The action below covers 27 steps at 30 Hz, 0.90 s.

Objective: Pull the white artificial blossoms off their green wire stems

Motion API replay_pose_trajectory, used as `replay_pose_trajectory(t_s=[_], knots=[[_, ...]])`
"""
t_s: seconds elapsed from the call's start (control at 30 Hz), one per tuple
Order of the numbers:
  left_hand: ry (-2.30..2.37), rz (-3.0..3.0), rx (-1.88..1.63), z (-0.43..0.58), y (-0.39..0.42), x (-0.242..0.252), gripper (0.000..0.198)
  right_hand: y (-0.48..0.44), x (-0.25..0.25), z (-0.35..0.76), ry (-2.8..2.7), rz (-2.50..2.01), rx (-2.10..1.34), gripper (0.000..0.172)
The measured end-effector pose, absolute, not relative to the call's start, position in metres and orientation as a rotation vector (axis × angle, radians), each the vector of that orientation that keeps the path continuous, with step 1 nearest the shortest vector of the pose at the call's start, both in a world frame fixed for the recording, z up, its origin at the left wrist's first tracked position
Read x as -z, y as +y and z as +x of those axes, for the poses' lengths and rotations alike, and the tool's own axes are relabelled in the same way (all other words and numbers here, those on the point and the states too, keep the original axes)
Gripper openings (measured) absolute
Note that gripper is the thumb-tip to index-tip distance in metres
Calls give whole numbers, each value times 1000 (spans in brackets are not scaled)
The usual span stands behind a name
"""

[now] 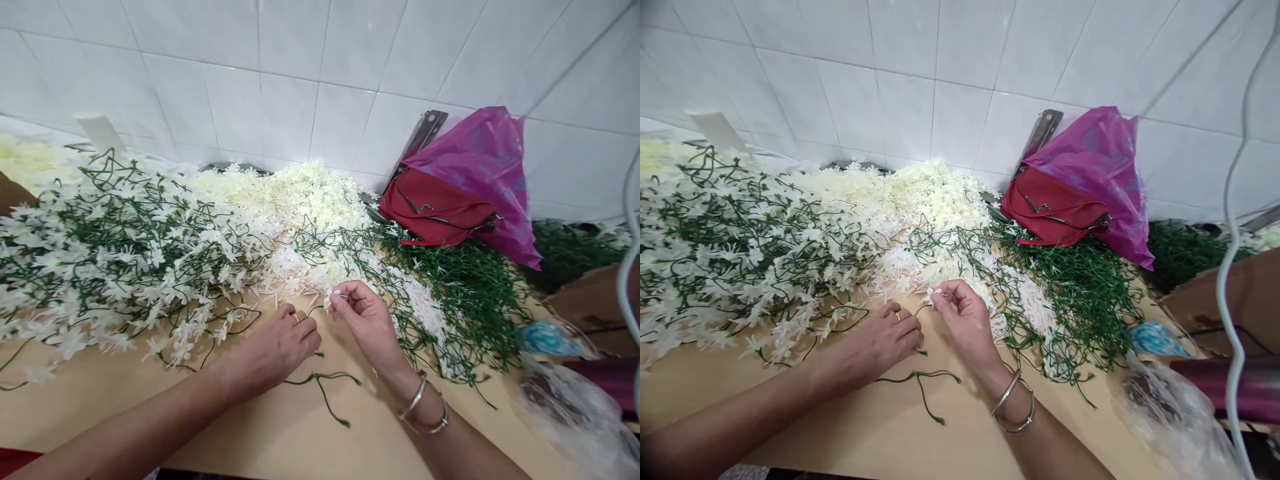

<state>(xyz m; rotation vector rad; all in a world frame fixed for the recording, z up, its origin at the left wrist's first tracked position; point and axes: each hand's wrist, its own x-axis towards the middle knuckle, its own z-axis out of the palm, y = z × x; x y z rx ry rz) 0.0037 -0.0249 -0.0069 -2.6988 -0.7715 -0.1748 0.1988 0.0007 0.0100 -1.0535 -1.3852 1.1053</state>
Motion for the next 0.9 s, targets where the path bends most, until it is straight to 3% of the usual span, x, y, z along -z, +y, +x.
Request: replay_pose_trajectory(t_s=[0.2,0.47,0.73,0.9], knots=[[-762,-2670,127,6,-19,6,8,5,-5,205,-1384,-1063,-1030,20],[-810,-2737,338,4,-15,19,9,9,-3,210,-1436,-1088,-927,15],[-790,-2653,142,16,-22,5,21,11,5,210,-1434,-1108,-951,15],[-789,-2699,209,13,-19,11,16,13,1,211,-1398,-1120,-915,17]])
